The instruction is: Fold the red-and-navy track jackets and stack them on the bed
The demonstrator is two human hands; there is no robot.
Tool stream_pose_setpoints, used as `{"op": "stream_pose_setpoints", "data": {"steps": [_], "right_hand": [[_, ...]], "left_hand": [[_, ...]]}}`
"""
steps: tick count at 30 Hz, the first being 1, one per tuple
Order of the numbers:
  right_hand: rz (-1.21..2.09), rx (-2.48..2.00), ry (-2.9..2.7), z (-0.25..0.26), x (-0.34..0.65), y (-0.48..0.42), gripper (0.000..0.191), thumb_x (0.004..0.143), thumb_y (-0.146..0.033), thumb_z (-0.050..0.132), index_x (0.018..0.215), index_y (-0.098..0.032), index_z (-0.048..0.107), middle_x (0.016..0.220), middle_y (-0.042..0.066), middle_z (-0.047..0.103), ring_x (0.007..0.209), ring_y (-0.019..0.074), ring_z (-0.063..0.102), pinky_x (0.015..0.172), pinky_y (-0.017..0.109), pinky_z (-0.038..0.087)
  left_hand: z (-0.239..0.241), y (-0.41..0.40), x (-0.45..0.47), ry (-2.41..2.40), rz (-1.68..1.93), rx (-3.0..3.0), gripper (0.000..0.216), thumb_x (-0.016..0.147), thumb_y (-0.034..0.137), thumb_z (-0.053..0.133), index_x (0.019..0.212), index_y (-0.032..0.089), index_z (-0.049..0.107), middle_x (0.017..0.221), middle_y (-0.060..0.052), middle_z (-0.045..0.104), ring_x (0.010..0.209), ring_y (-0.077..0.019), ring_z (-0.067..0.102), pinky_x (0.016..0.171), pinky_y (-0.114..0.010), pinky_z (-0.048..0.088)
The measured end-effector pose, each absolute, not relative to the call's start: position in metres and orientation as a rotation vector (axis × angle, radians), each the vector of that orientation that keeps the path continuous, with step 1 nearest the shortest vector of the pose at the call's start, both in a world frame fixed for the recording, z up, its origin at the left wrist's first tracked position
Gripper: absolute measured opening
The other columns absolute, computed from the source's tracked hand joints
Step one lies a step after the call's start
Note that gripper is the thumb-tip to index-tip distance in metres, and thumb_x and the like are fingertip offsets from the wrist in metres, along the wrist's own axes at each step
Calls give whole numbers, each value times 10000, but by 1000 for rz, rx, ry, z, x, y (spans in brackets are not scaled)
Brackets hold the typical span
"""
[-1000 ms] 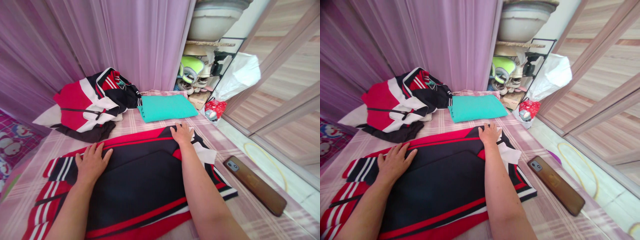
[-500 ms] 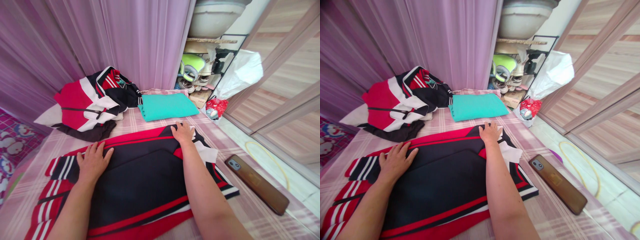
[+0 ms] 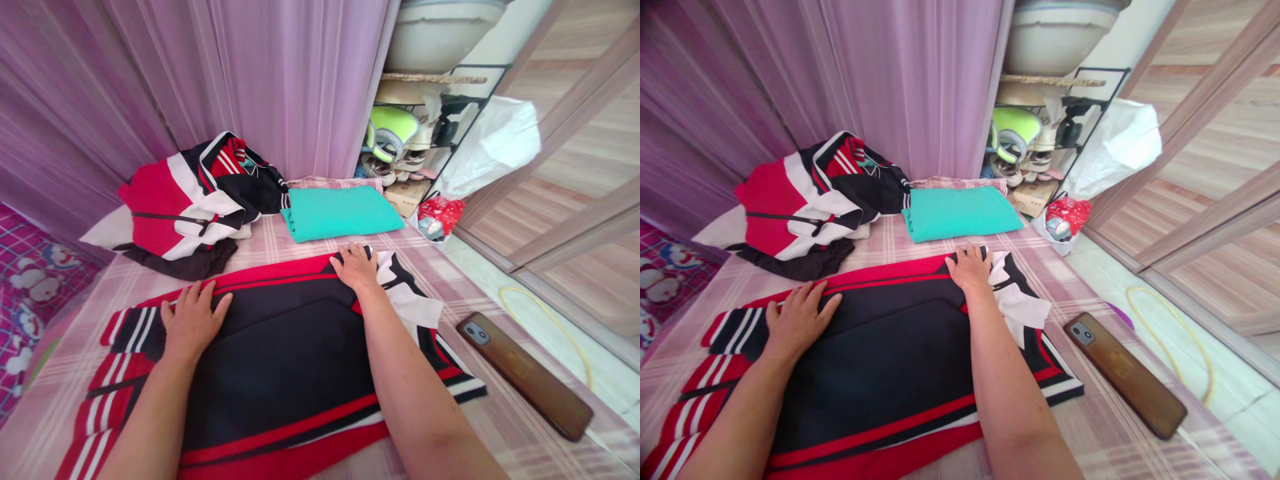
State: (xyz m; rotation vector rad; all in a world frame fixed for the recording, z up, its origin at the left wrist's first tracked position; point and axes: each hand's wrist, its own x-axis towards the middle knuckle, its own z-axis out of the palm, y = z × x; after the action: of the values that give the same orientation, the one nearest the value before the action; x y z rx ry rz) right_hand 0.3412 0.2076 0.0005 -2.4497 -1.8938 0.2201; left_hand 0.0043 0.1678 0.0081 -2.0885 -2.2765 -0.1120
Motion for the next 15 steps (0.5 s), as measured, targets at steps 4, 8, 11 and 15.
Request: {"op": "stream_pose_setpoints", "data": {"steps": [4, 8, 11, 15], "right_hand": [[201, -2443, -1887, -1, 342, 208, 586, 1018, -511, 280, 1519, -243, 424, 1631, 118, 303, 1510, 295, 201, 1186, 608, 114], [174, -2441, -1851, 3, 340, 207, 574, 1017, -495, 309, 1518, -239, 424, 1619, 126, 326, 1498, 302, 235, 1177, 620, 146], [81, -2389, -1830, 9, 335, 207, 568, 1019, -474, 315, 1528, -240, 406, 1627, 136, 305, 1497, 315, 235, 1162, 651, 153], [58, -2224, -1975, 15, 318, 206, 580, 1026, -497, 264, 1544, -263, 376, 1646, 121, 262, 1512, 309, 194, 1157, 657, 156]], "left_hand": [[8, 168, 5, -2291, -103, -2077, 606, 955, 533, 379, 1435, 195, 529, 1538, -170, 460, 1410, -357, 410, 1154, -658, 236], [7, 167, 5, -2274, -101, -2068, 588, 957, 517, 396, 1432, 199, 536, 1529, -166, 474, 1403, -359, 424, 1151, -654, 249], [6, 167, 5, -2272, -110, -2057, 561, 972, 475, 378, 1437, 201, 534, 1527, -160, 480, 1399, -361, 434, 1151, -652, 254], [4, 167, 6, -2314, -105, -2026, 546, 997, 439, 324, 1458, 216, 511, 1547, -147, 458, 1428, -352, 404, 1163, -644, 241]]}}
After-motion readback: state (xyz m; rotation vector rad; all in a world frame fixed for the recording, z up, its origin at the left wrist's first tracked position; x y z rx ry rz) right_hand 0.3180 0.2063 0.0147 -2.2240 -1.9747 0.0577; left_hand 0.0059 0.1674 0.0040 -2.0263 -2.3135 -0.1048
